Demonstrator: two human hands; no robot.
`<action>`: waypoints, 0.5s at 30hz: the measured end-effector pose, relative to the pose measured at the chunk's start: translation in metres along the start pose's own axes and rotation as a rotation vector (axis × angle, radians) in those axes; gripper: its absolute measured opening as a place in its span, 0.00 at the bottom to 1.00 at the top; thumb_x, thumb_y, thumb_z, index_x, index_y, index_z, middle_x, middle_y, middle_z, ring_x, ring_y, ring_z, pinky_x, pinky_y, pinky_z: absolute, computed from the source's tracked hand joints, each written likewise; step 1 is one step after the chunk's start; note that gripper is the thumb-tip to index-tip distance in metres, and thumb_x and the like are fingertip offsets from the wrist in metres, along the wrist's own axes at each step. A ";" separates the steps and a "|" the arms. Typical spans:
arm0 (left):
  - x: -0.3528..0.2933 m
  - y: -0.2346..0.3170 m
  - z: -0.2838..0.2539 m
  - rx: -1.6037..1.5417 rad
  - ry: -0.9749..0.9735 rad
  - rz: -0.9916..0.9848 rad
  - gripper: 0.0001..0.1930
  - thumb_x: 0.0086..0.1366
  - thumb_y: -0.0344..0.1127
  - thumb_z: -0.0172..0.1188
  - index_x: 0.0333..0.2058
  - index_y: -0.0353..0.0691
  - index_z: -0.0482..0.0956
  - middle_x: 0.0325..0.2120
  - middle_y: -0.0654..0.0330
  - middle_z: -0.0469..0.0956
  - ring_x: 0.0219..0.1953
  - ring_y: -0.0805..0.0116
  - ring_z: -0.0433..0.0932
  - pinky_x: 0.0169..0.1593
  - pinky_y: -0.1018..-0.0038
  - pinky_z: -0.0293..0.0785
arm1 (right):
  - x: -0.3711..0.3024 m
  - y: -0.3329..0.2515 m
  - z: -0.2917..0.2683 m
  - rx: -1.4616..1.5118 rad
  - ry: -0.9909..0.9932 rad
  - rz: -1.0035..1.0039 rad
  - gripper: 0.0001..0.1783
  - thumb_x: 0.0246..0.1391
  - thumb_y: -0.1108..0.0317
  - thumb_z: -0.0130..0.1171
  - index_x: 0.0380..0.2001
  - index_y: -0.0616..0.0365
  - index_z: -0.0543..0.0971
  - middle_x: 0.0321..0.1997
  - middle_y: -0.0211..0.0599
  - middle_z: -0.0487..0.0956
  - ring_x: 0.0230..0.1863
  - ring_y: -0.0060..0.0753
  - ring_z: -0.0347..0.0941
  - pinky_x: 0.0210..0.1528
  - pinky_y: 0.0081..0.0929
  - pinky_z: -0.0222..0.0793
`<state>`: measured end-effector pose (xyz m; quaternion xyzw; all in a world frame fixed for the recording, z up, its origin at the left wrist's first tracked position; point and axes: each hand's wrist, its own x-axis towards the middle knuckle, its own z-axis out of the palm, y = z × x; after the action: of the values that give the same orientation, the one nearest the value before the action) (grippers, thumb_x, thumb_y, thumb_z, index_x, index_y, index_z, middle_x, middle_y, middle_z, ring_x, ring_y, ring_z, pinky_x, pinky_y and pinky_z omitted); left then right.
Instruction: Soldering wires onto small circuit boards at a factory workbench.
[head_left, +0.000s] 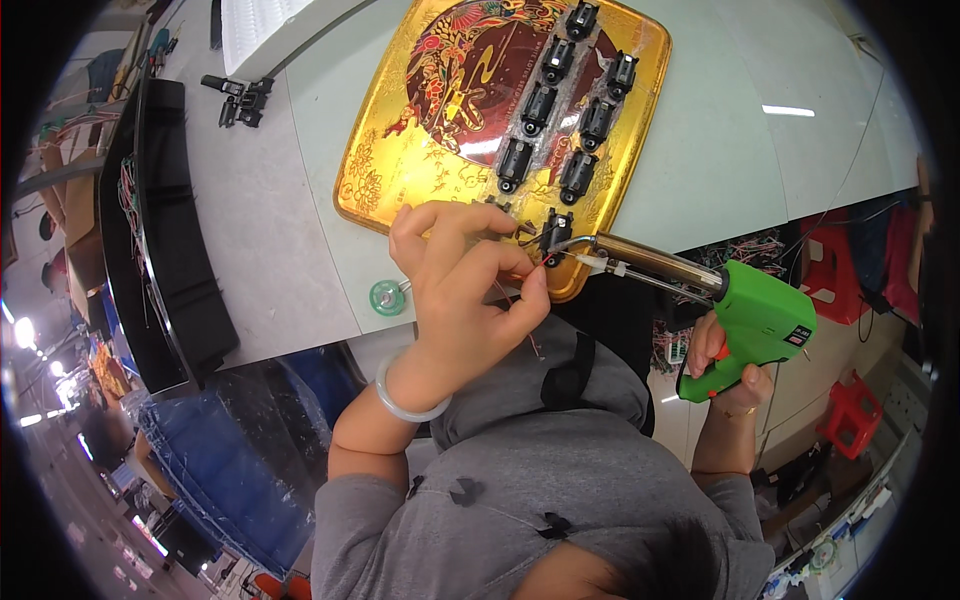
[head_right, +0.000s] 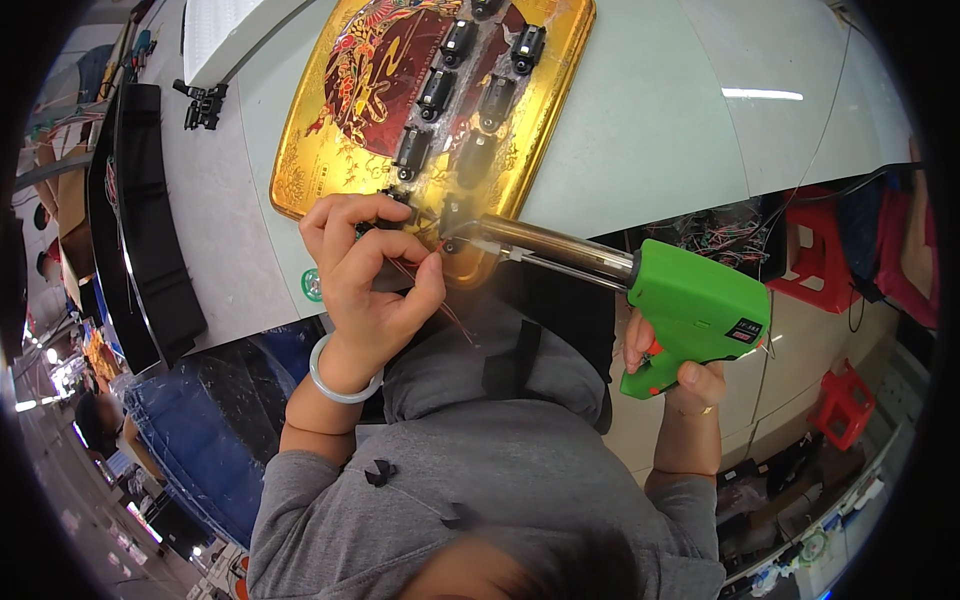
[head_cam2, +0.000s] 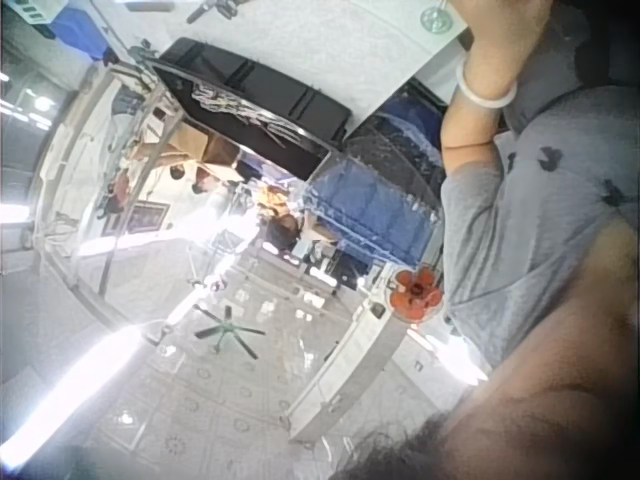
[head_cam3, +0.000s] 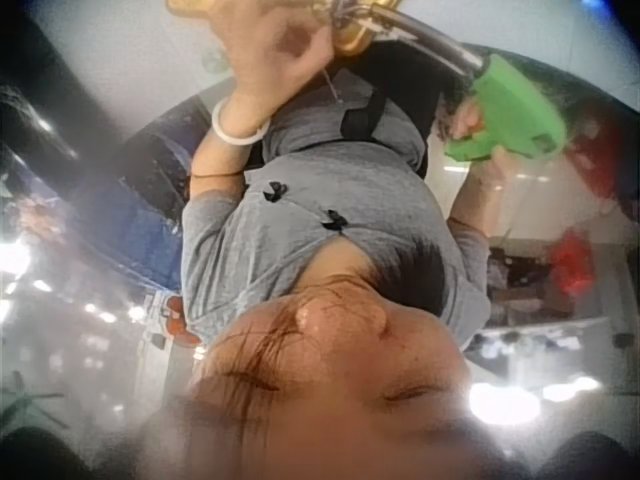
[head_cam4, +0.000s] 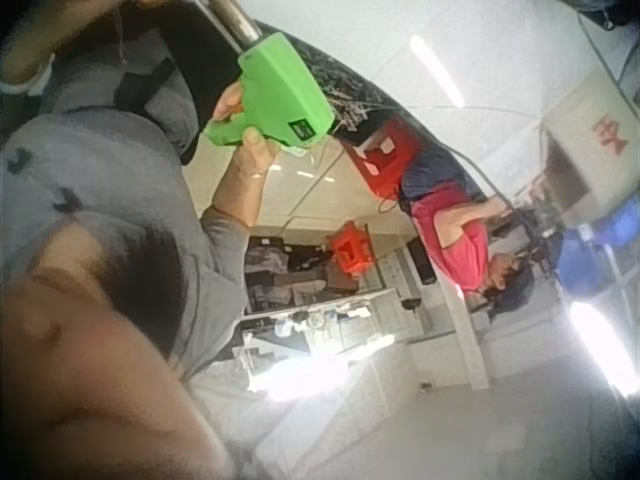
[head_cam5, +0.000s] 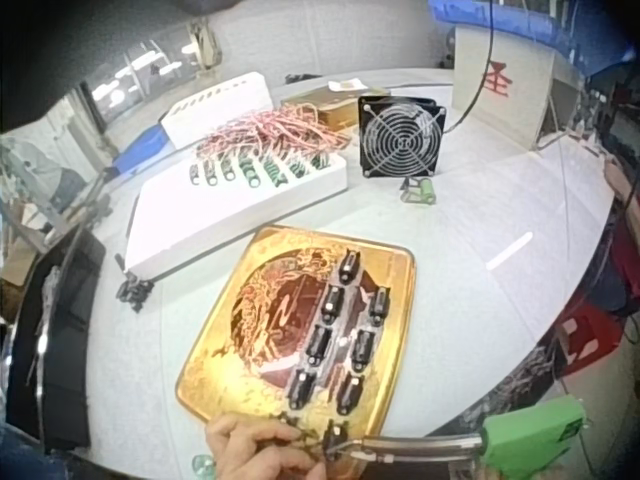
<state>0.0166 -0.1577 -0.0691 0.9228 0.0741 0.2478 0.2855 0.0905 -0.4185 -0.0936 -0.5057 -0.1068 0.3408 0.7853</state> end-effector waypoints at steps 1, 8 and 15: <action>0.000 0.000 0.000 -0.002 0.002 0.001 0.08 0.35 0.26 0.61 0.15 0.44 0.71 0.31 0.63 0.70 0.39 0.60 0.62 0.47 0.67 0.54 | -0.001 0.000 0.000 -0.007 0.017 -0.006 0.27 0.38 0.44 0.56 0.22 0.63 0.68 0.17 0.36 0.65 0.15 0.23 0.59 0.15 0.16 0.58; -0.001 -0.002 0.004 -0.054 0.045 -0.005 0.08 0.33 0.28 0.62 0.15 0.45 0.70 0.29 0.64 0.71 0.38 0.61 0.64 0.47 0.65 0.49 | -0.002 0.001 0.002 -0.049 0.005 -0.016 0.26 0.39 0.44 0.55 0.21 0.61 0.67 0.16 0.35 0.65 0.15 0.22 0.59 0.15 0.14 0.56; -0.001 -0.003 0.004 -0.061 0.050 -0.007 0.08 0.33 0.27 0.61 0.15 0.45 0.70 0.29 0.65 0.71 0.38 0.62 0.64 0.46 0.66 0.50 | -0.004 0.000 0.005 -0.089 0.027 -0.029 0.24 0.39 0.46 0.56 0.20 0.59 0.67 0.16 0.34 0.65 0.16 0.21 0.59 0.16 0.14 0.55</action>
<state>0.0181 -0.1575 -0.0737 0.9069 0.0768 0.2722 0.3125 0.0853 -0.4177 -0.0910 -0.5430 -0.1187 0.3175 0.7683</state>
